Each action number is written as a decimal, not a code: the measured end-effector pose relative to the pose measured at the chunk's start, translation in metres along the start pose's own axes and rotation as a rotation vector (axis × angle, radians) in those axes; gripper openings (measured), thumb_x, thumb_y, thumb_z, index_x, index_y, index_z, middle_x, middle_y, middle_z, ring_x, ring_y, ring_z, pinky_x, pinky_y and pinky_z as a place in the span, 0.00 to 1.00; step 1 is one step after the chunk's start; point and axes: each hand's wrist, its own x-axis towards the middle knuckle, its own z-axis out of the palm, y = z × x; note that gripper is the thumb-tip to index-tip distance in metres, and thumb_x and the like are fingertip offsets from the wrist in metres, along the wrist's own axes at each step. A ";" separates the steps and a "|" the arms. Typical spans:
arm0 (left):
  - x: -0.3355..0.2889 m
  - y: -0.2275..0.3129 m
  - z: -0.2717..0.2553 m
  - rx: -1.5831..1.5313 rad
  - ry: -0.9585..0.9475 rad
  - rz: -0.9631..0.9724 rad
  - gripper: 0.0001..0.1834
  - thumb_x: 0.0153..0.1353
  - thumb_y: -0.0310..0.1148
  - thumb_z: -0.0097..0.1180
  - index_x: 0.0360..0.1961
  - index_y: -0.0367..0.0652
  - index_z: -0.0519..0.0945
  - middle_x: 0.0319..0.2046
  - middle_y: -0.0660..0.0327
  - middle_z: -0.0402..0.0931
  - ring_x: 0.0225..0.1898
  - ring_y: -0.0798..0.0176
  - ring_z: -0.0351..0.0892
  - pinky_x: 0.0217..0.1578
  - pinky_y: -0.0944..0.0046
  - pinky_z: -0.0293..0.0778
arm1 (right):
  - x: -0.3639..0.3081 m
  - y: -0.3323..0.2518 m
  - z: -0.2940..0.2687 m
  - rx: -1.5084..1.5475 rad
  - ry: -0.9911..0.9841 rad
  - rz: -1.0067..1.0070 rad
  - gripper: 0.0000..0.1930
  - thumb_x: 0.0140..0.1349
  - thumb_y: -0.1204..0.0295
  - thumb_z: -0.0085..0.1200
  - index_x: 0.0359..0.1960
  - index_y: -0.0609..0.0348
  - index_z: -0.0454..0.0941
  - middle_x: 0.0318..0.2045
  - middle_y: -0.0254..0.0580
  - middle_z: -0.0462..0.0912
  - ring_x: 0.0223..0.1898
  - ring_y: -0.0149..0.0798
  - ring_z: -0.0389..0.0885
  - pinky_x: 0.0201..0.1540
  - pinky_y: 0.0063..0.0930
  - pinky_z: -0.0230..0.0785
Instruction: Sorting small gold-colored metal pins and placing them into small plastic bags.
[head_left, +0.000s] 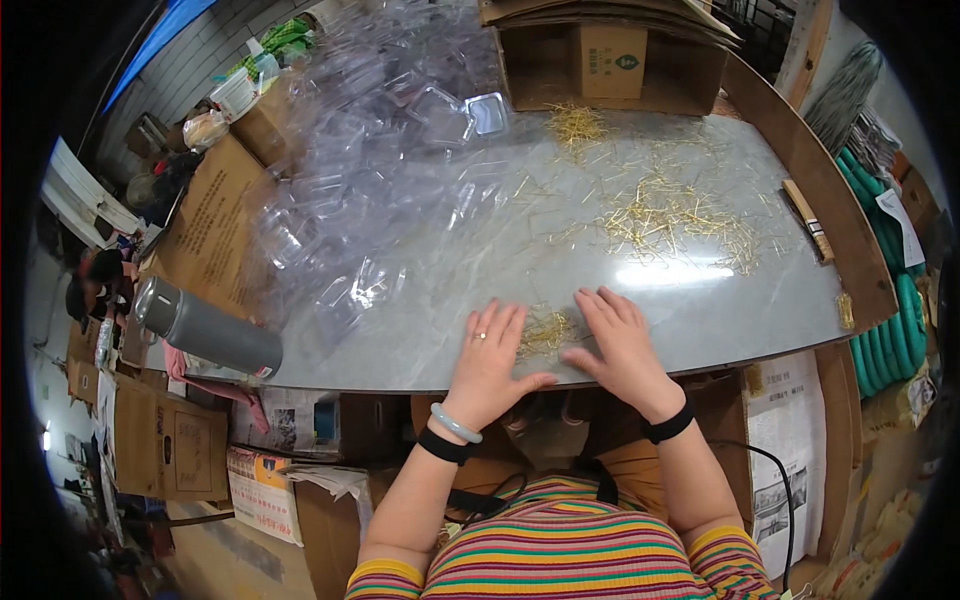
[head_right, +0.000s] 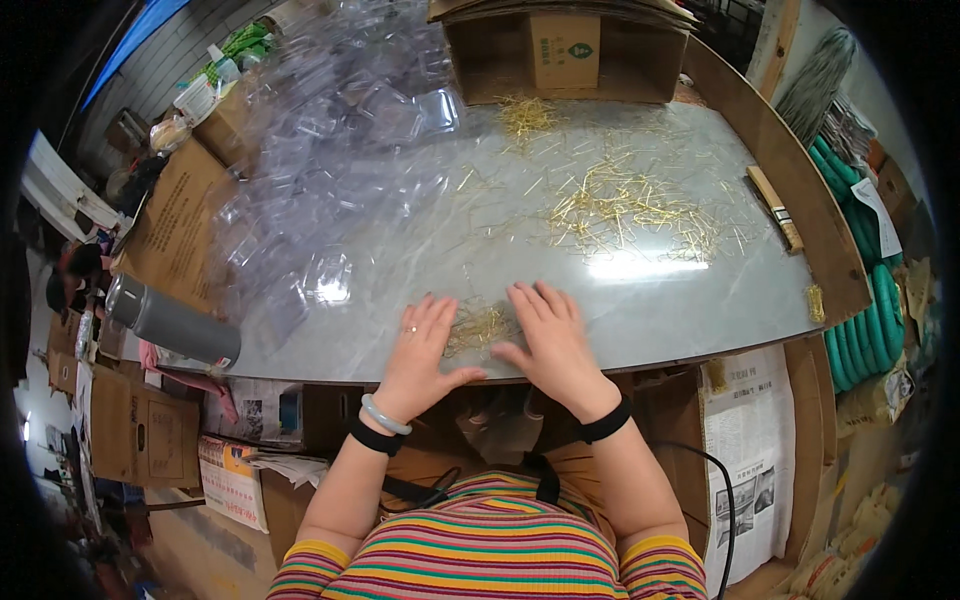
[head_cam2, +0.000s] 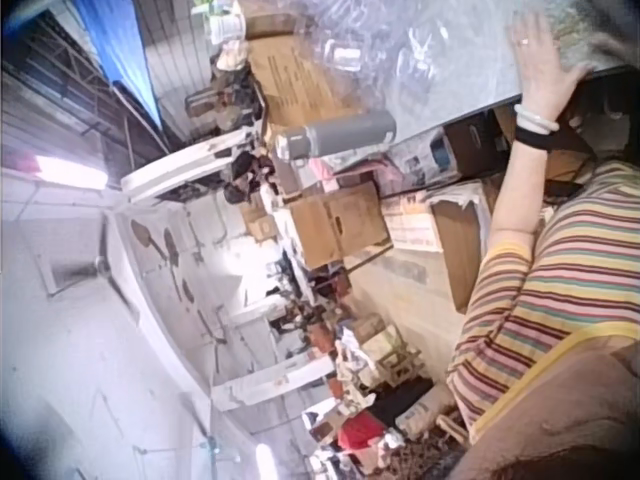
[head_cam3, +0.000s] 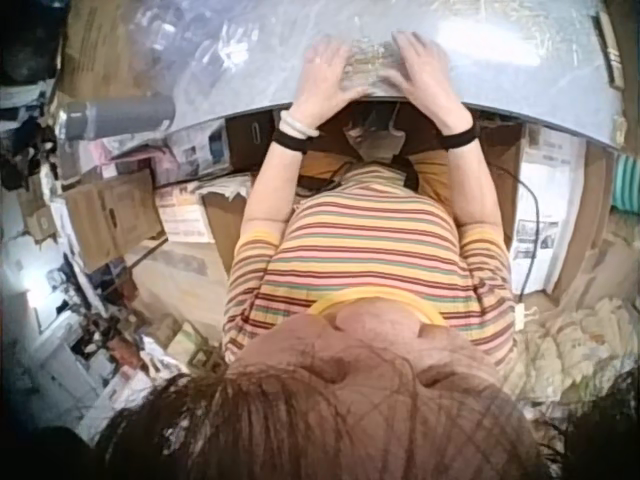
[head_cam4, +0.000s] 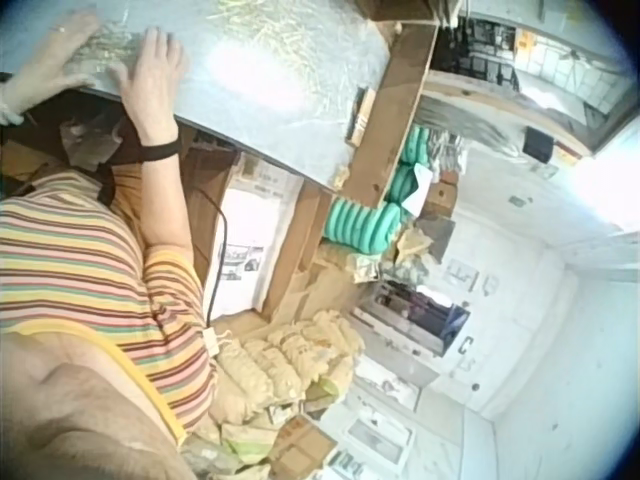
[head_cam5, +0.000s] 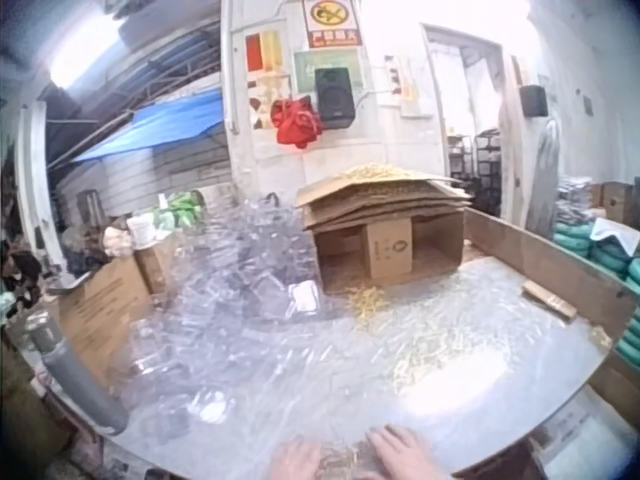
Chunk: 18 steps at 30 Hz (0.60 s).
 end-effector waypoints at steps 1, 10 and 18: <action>0.000 0.000 0.002 -0.019 -0.021 -0.005 0.42 0.56 0.44 0.69 0.67 0.35 0.66 0.65 0.48 0.66 0.69 0.38 0.60 0.70 0.42 0.55 | 0.002 -0.004 0.000 -0.030 -0.043 -0.021 0.35 0.60 0.63 0.64 0.66 0.62 0.65 0.63 0.49 0.73 0.67 0.55 0.67 0.69 0.55 0.53; 0.003 -0.012 0.001 -0.289 -0.055 -0.042 0.39 0.59 0.36 0.66 0.69 0.39 0.63 0.67 0.45 0.64 0.71 0.41 0.59 0.70 0.43 0.56 | 0.018 0.008 0.010 0.292 -0.186 -0.228 0.31 0.64 0.67 0.61 0.68 0.56 0.66 0.62 0.50 0.74 0.66 0.52 0.68 0.71 0.50 0.53; -0.001 -0.029 0.008 -0.074 -0.057 0.109 0.36 0.62 0.39 0.63 0.68 0.40 0.66 0.65 0.47 0.68 0.69 0.43 0.62 0.70 0.47 0.57 | -0.012 0.044 -0.003 0.139 0.288 0.092 0.18 0.68 0.69 0.55 0.58 0.59 0.75 0.57 0.52 0.78 0.58 0.54 0.75 0.61 0.41 0.69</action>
